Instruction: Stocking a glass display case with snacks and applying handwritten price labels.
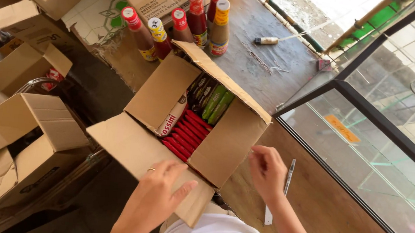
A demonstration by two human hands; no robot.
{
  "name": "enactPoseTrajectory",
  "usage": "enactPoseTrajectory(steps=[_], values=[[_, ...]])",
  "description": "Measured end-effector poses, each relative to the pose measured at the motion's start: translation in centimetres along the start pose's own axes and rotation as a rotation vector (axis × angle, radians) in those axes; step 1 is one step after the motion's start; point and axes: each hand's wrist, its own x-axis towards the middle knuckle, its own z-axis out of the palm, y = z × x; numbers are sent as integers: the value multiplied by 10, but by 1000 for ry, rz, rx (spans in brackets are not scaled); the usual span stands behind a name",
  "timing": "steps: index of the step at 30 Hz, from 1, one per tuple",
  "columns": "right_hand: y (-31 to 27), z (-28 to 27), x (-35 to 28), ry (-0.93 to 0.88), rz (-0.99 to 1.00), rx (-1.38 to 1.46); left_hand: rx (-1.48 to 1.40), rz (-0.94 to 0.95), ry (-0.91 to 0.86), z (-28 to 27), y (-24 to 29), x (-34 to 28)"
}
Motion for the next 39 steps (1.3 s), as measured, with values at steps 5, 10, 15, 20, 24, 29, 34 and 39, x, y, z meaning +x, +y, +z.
enactPoseTrajectory(steps=[5, 10, 15, 20, 24, 29, 34, 39], values=[[-70, 33, 31, -257, -369, -199, 5, -74, 123, 47, -56, -3], [-87, 51, 42, -398, -409, -379, -124, -128, 251, 72, -70, 1], [-88, 29, 31, -245, -492, -272, -224, -262, 465, 78, -76, 11], [-76, -25, 3, -28, -440, -194, 50, -78, 601, 71, -95, 34], [-38, -55, -18, 128, 69, -254, 161, -59, 577, 51, -111, 60], [13, -47, -24, -55, 153, -330, 276, -59, 493, 39, -139, 78], [34, -7, -19, -278, 383, -80, 274, 40, 568, 37, -157, 84], [9, 25, 14, -311, 762, 185, -111, -184, 709, 10, -131, 91]])
